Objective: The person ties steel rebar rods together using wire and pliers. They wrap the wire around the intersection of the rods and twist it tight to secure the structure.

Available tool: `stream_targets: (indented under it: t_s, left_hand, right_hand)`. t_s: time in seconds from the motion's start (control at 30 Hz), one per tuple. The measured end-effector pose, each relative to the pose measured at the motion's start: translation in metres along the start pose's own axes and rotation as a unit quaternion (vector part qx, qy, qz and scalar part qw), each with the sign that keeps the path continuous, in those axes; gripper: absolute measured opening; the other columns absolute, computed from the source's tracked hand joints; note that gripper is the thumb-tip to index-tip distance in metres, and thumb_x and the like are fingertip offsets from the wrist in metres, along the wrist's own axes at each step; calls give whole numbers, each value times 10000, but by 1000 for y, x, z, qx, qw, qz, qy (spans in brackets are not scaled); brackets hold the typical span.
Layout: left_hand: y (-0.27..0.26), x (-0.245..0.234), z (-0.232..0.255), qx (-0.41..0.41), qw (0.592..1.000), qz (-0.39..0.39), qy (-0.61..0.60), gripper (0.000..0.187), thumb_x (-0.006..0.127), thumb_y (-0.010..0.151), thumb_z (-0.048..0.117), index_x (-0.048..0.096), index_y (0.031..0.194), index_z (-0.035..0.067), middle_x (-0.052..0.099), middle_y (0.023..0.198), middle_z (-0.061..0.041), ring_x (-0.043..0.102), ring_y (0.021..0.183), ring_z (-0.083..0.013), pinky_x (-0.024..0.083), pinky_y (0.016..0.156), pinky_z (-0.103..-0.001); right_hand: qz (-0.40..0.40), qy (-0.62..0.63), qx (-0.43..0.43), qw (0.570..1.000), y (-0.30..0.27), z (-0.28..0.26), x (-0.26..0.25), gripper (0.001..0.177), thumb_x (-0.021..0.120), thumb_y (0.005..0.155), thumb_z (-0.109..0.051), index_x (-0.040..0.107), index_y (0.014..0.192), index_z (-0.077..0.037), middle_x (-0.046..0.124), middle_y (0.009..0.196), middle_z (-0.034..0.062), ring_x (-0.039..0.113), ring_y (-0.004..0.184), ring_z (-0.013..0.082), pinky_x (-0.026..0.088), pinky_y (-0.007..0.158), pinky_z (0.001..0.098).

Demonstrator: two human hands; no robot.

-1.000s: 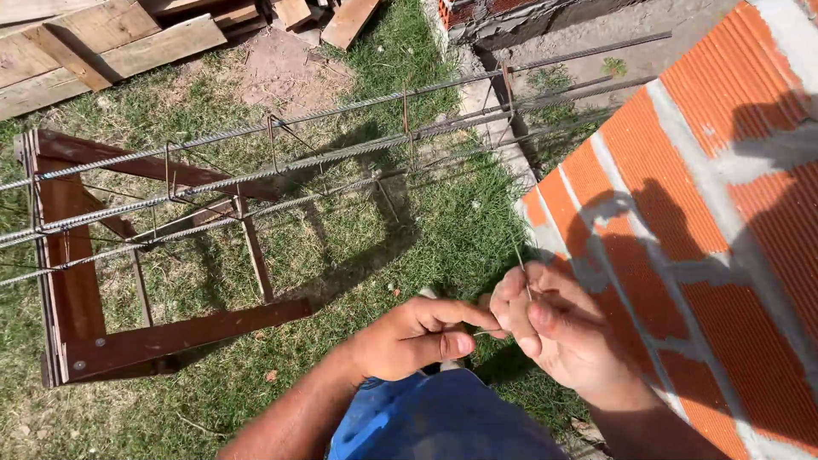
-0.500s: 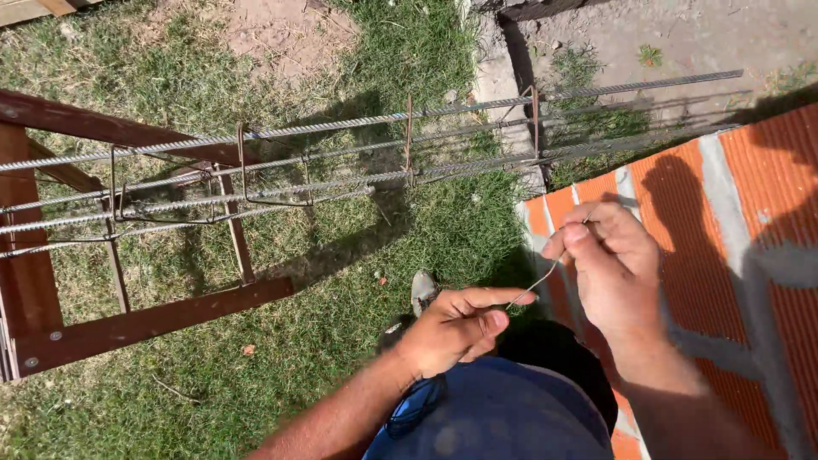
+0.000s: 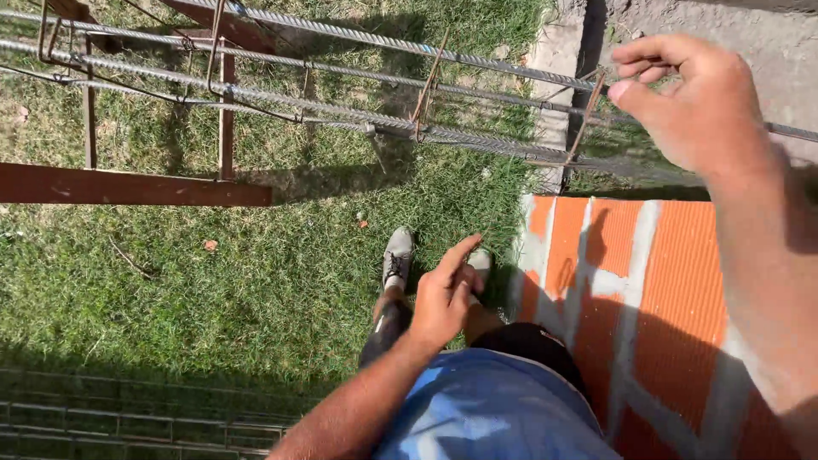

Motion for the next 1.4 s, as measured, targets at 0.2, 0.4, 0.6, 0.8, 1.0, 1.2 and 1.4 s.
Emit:
stream_targets:
  t_s: [0.2, 0.4, 0.6, 0.8, 1.0, 1.2, 1.4]
  left_hand:
    - [2, 71, -45, -71, 989, 114, -54, 647, 491, 1001, -30, 596, 1597, 198, 744, 849, 5, 597, 601, -136, 557, 644, -320]
    - [26, 90, -44, -79, 983, 125, -104, 543, 486, 1077, -45, 617, 1563, 159, 702, 931, -19, 646, 522, -122, 558, 549, -264]
    - [36, 98, -44, -117, 979, 122, -113, 525, 467, 1102, -25, 651, 1549, 181, 702, 948, -16, 691, 584, -120, 570, 486, -273]
    - [25, 111, -61, -122, 973, 142, -136, 532, 479, 1107, -30, 651, 1557, 198, 695, 961, -20, 670, 579, -113, 557, 476, -257]
    - [29, 105, -70, -122, 979, 124, -109, 589, 489, 1067, -58, 657, 1556, 224, 729, 957, -4, 719, 564, -133, 567, 513, -279]
    - [71, 111, -42, -95, 975, 89, -182, 546, 522, 1157, 14, 597, 1651, 234, 726, 987, -13, 647, 544, -131, 530, 508, -272]
    - [110, 115, -20, -43, 971, 58, -226, 592, 495, 1127, -44, 589, 1642, 233, 673, 1158, -43, 670, 589, -157, 555, 531, -262]
  right_hand:
    - [-15, -140, 26, 990, 16, 18, 37, 851, 841, 961, -569, 539, 1633, -145, 617, 1472, 273, 536, 1362, 514, 428, 1051, 645]
    - [-21, -140, 22, 990, 26, 51, 50, 725, 832, 961, -652, 654, 1472, -169, 804, 1110, 119, 709, 1083, 523, 472, 974, 590]
    - [-13, -144, -42, 989, 29, 72, 55, 705, 822, 988, -652, 679, 1488, -178, 748, 971, 71, 715, 1039, 454, 450, 943, 593]
    - [-7, -155, -67, 986, 30, 85, 60, 708, 818, 1018, -644, 665, 1527, -177, 715, 951, 30, 697, 1034, 428, 402, 957, 583]
    - [-13, -147, -49, 988, 27, 79, 58, 731, 797, 1003, -666, 650, 1546, -199, 738, 960, 50, 693, 1078, 438, 350, 1036, 588]
    - [-16, -143, -55, 988, 27, 76, 58, 737, 814, 1009, -643, 658, 1556, -173, 723, 961, 64, 678, 1091, 424, 369, 1006, 567]
    - [0, -136, -58, 989, 24, 77, 57, 693, 833, 1014, -605, 664, 1524, -167, 756, 973, 54, 717, 1081, 382, 379, 1009, 556]
Point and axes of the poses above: each hand's wrist, its own y-axis towards the middle knuckle, its own x-axis out of the palm, z = x × y, the point moved 1 cm from there along y, towards the middle knuckle
